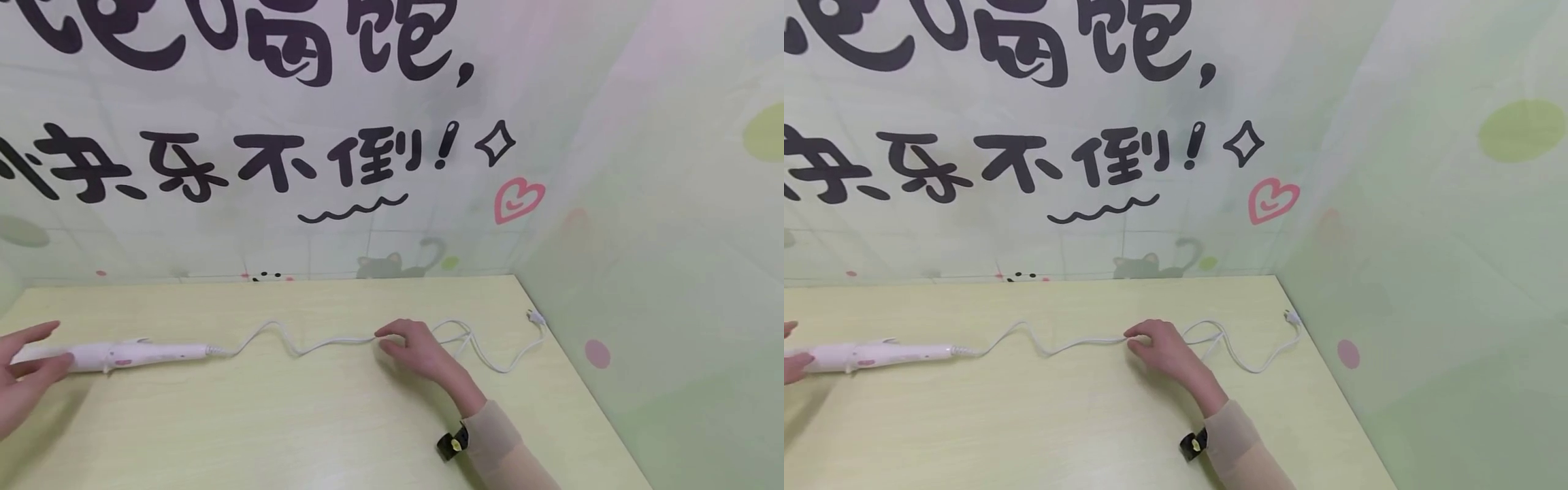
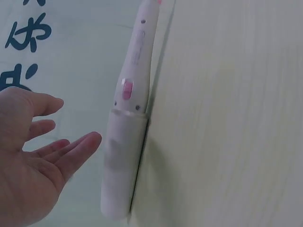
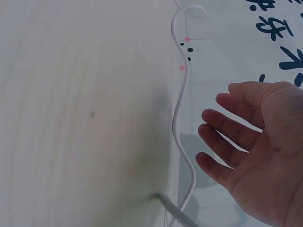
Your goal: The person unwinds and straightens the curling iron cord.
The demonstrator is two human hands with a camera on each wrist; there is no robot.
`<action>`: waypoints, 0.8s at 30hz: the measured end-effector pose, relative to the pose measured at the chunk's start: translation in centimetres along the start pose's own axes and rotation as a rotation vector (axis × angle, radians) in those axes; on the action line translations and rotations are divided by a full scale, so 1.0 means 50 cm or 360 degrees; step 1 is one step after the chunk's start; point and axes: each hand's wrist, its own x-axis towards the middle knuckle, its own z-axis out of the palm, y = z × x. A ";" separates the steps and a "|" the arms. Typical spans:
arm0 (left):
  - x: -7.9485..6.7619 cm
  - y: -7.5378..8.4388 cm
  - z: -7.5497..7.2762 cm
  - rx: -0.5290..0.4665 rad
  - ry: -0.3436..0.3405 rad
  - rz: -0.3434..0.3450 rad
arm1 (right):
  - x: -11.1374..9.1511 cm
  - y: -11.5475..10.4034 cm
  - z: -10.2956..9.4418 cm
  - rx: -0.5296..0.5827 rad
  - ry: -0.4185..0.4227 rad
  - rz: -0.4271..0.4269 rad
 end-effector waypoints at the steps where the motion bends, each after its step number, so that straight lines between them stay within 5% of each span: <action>1: -0.001 0.026 0.011 0.0053 -0.0028 0.0030 | -0.008 0.002 -0.007 0.0006 0.0005 -0.0006; 5: -0.007 0.098 0.047 0.0134 -0.0099 0.0239 | -0.041 0.007 -0.037 0.0037 0.0031 -0.0029; 9: -0.005 0.121 0.071 0.0178 -0.0154 0.0351 | -0.073 0.015 -0.072 0.0082 0.0084 -0.0070; 15: 0.001 0.111 0.087 0.0448 -0.0158 0.0539 | -0.110 0.039 -0.117 0.0054 0.0278 -0.0044; 24: 0.007 0.076 0.108 0.0888 -0.0376 0.0754 | -0.145 0.095 -0.149 0.0073 0.0550 0.0116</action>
